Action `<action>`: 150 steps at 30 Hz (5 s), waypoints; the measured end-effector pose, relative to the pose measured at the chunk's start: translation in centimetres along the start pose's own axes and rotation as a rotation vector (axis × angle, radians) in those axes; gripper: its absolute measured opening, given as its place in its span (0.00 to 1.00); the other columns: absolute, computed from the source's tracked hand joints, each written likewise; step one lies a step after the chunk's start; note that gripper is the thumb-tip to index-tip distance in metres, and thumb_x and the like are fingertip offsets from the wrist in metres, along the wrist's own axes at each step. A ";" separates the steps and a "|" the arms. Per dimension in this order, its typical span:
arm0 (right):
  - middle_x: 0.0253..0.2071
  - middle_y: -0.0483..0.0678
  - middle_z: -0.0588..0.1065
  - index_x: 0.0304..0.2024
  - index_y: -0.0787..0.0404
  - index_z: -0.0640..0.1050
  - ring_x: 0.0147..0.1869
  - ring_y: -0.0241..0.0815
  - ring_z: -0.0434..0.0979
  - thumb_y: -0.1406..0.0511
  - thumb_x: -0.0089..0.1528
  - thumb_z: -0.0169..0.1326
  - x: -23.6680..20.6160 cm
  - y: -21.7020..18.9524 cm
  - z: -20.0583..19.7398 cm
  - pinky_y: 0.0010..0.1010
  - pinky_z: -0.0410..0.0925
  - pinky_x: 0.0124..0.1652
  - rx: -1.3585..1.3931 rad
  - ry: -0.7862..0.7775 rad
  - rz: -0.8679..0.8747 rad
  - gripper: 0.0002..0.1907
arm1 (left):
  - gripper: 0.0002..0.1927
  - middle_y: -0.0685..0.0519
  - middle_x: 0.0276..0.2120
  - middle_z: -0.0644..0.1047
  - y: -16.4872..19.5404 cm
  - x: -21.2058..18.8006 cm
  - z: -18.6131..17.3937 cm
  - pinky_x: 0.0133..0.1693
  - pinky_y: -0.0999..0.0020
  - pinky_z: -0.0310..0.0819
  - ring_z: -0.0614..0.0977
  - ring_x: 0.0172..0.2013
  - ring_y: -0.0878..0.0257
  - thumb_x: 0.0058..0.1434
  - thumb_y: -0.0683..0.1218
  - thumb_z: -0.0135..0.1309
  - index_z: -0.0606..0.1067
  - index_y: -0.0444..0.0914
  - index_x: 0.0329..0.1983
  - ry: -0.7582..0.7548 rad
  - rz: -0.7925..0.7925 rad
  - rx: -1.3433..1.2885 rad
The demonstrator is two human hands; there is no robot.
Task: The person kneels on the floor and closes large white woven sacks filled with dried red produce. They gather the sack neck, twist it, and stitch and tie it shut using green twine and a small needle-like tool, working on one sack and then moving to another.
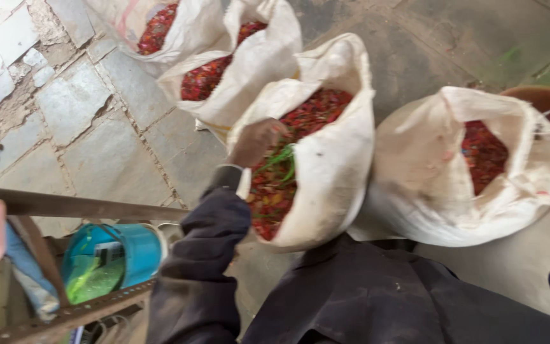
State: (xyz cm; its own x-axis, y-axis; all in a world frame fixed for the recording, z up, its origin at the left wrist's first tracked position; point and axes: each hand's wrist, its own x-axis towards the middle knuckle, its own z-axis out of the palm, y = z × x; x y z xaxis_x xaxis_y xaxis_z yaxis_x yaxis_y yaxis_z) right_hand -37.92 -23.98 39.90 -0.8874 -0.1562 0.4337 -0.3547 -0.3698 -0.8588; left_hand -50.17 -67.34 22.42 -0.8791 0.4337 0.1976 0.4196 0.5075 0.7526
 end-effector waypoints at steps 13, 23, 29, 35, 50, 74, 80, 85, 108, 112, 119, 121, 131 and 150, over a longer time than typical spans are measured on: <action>0.34 0.44 0.76 0.48 0.63 0.78 0.33 0.31 0.72 0.61 0.74 0.48 -13.6 2.2 -13.8 0.24 0.66 0.34 -0.051 -0.299 0.431 0.13 | 0.19 0.47 0.48 0.80 26.7 1.9 29.7 0.54 0.61 0.74 0.81 0.50 0.55 0.68 0.50 0.47 0.75 0.35 0.55 -0.225 -0.009 -0.741; 0.30 0.41 0.71 0.48 0.62 0.76 0.29 0.28 0.62 0.61 0.73 0.46 -30.3 3.9 -17.8 0.20 0.56 0.29 0.078 0.242 0.675 0.12 | 0.07 0.57 0.37 0.75 22.4 3.1 33.3 0.43 0.67 0.69 0.74 0.35 0.66 0.75 0.46 0.53 0.71 0.41 0.52 0.160 -0.304 -1.781; 0.27 0.42 0.69 0.45 0.63 0.76 0.27 0.30 0.61 0.62 0.70 0.48 -37.4 3.1 -18.6 0.22 0.55 0.26 0.031 0.620 0.728 0.10 | 0.09 0.57 0.41 0.78 22.8 5.4 35.6 0.41 0.68 0.68 0.73 0.35 0.68 0.70 0.44 0.55 0.72 0.44 0.51 0.224 -0.279 -1.811; 0.27 0.43 0.69 0.45 0.61 0.75 0.25 0.29 0.61 0.64 0.69 0.49 -41.8 6.9 -22.3 0.22 0.54 0.24 -0.037 0.759 0.805 0.07 | 0.15 0.56 0.40 0.77 22.2 8.1 36.6 0.40 0.69 0.68 0.73 0.36 0.68 0.71 0.44 0.57 0.73 0.38 0.59 0.251 -0.125 -1.646; 0.25 0.46 0.71 0.43 0.65 0.80 0.24 0.34 0.62 0.68 0.69 0.46 -37.4 12.8 -36.0 0.30 0.58 0.24 -0.679 0.729 1.011 0.11 | 0.20 0.58 0.35 0.74 18.1 15.9 31.9 0.33 0.71 0.66 0.69 0.28 0.71 0.69 0.46 0.58 0.72 0.36 0.63 0.603 -0.043 -1.566; 0.28 0.36 0.74 0.48 0.56 0.80 0.23 0.23 0.58 0.64 0.66 0.52 -15.2 1.3 -19.7 0.17 0.53 0.23 -0.224 0.630 0.340 0.10 | 0.10 0.47 0.37 0.82 31.9 9.2 39.6 0.34 0.69 0.74 0.80 0.32 0.64 0.70 0.45 0.53 0.77 0.33 0.44 0.123 0.104 -0.632; 0.23 0.36 0.67 0.39 0.64 0.82 0.26 0.25 0.58 0.63 0.68 0.56 -15.1 2.6 -20.7 0.21 0.52 0.25 -0.380 0.529 0.423 0.10 | 0.11 0.44 0.40 0.82 33.3 8.7 37.4 0.44 0.66 0.77 0.84 0.41 0.60 0.69 0.46 0.56 0.79 0.32 0.45 0.244 0.120 -0.479; 0.25 0.34 0.68 0.36 0.62 0.80 0.28 0.25 0.59 0.65 0.67 0.58 -15.8 2.9 -22.0 0.20 0.56 0.27 -0.415 0.369 0.430 0.07 | 0.18 0.51 0.45 0.80 33.1 9.6 35.9 0.44 0.71 0.76 0.80 0.42 0.68 0.69 0.51 0.55 0.76 0.34 0.55 0.125 0.037 -0.846; 0.35 0.46 0.73 0.51 0.70 0.78 0.37 0.34 0.68 0.58 0.79 0.45 -17.2 -0.3 -20.9 0.28 0.64 0.42 0.023 0.482 0.125 0.20 | 0.18 0.55 0.40 0.78 31.7 8.6 37.4 0.41 0.76 0.71 0.74 0.38 0.73 0.73 0.48 0.57 0.76 0.28 0.56 -0.060 -0.225 -1.235; 0.46 0.54 0.79 0.55 0.69 0.77 0.44 0.38 0.74 0.65 0.75 0.52 -17.4 1.2 -20.2 0.29 0.69 0.48 0.034 0.423 0.051 0.12 | 0.18 0.57 0.40 0.79 31.3 8.2 37.5 0.42 0.77 0.72 0.75 0.39 0.74 0.71 0.48 0.57 0.76 0.29 0.55 -0.060 -0.189 -1.184; 0.47 0.54 0.80 0.55 0.68 0.78 0.46 0.37 0.75 0.65 0.75 0.52 -17.1 1.8 -20.0 0.29 0.69 0.48 -0.029 0.419 0.069 0.12 | 0.16 0.55 0.41 0.80 31.0 8.0 37.4 0.45 0.76 0.74 0.78 0.41 0.74 0.72 0.47 0.57 0.78 0.29 0.53 -0.023 -0.106 -1.093; 0.48 0.54 0.80 0.55 0.68 0.78 0.46 0.37 0.75 0.65 0.75 0.52 -17.1 2.0 -19.9 0.30 0.70 0.48 -0.036 0.413 0.070 0.12 | 0.15 0.55 0.40 0.80 30.7 7.9 37.5 0.44 0.76 0.75 0.78 0.41 0.74 0.72 0.47 0.57 0.78 0.29 0.53 -0.014 -0.102 -1.063; 0.48 0.53 0.80 0.54 0.68 0.78 0.45 0.37 0.74 0.65 0.75 0.52 -18.0 3.1 -19.9 0.29 0.69 0.48 -0.050 0.436 0.095 0.13 | 0.15 0.55 0.41 0.80 30.7 7.8 37.9 0.44 0.77 0.74 0.78 0.41 0.73 0.73 0.46 0.57 0.78 0.30 0.54 0.023 -0.115 -1.104; 0.40 0.49 0.75 0.46 0.63 0.72 0.47 0.39 0.76 0.62 0.77 0.44 -18.8 4.5 -21.0 0.33 0.71 0.53 -0.028 0.632 0.184 0.11 | 0.19 0.55 0.44 0.76 28.8 7.8 39.6 0.49 0.72 0.71 0.75 0.45 0.72 0.72 0.51 0.58 0.77 0.31 0.55 0.183 -0.159 -1.204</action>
State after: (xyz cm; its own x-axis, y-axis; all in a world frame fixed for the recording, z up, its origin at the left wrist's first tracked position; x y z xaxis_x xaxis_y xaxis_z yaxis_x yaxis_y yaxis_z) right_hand -29.03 -3.45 22.15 -0.9334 0.3564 0.0427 -0.1804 -0.3629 -0.9142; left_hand -36.01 -19.86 20.80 -0.9609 0.2695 0.0633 -0.0861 -0.5085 0.8567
